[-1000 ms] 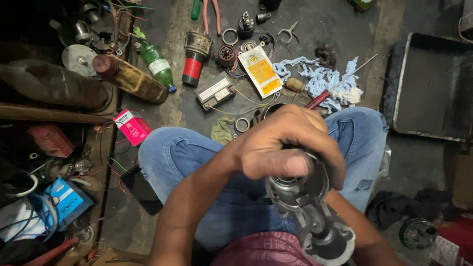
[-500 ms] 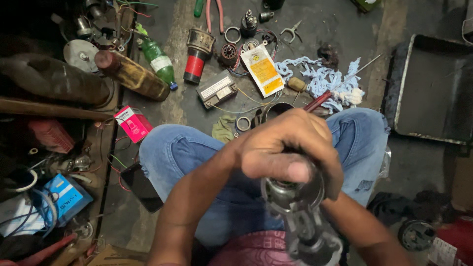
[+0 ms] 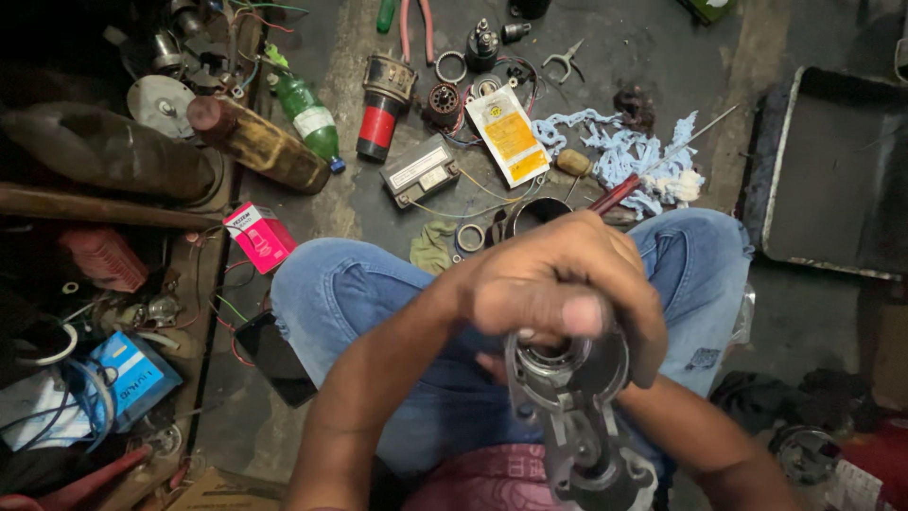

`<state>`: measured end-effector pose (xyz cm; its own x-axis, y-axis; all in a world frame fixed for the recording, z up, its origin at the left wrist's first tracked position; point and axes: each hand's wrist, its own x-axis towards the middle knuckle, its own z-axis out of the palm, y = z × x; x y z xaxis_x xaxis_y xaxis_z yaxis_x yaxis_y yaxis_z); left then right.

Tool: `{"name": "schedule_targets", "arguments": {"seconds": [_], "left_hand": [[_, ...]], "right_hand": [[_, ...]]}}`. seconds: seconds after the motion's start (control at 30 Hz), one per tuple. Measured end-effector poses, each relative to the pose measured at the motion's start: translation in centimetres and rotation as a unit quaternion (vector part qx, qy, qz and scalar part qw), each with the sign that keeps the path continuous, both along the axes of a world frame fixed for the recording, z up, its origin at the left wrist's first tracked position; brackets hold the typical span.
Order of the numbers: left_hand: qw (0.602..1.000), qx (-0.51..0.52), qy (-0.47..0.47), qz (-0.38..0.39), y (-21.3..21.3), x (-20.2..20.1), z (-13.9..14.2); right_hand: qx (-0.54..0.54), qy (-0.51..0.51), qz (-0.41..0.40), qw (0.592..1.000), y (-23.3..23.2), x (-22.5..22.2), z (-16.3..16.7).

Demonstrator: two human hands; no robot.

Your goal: The person sits on the workshop floor and works on a small engine component, using a screwdriver to loosen parts of the housing. They open a small packet, fit a part into the housing, press components together by hand, and handle rings and small parts from the floor.

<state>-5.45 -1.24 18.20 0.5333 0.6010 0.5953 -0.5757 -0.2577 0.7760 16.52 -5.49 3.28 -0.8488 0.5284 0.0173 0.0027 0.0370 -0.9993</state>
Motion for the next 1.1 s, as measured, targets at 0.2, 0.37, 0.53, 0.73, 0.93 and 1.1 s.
{"name": "schedule_targets", "arguments": {"seconds": [0.2,0.37,0.53,0.73,0.93,1.1], "left_hand": [[1.0,-0.001,0.015,0.015,-0.1,-0.4,0.3],[1.0,0.0,-0.012,0.024,-0.4,-1.0,0.9],[0.999,-0.009,-0.033,-0.015,-0.4,-0.6,1.2],[1.0,0.005,-0.03,-0.006,-0.3,-1.2,1.2],[0.999,0.004,-0.023,-0.033,0.4,-1.0,0.5],[0.994,0.008,0.057,0.094,0.7,-1.2,0.3]], "right_hand": [[-0.014,-0.012,0.057,0.998,-2.3,0.6,-0.4],[-0.01,-0.008,0.039,0.999,-1.3,0.9,0.0],[-0.002,0.005,-0.022,1.0,1.6,0.4,0.3],[-0.002,0.007,-0.057,0.998,2.7,0.7,0.6],[-0.016,-0.003,-0.022,1.0,0.4,1.4,0.3],[-0.018,0.005,-0.041,0.999,0.2,0.8,-0.1]]}}
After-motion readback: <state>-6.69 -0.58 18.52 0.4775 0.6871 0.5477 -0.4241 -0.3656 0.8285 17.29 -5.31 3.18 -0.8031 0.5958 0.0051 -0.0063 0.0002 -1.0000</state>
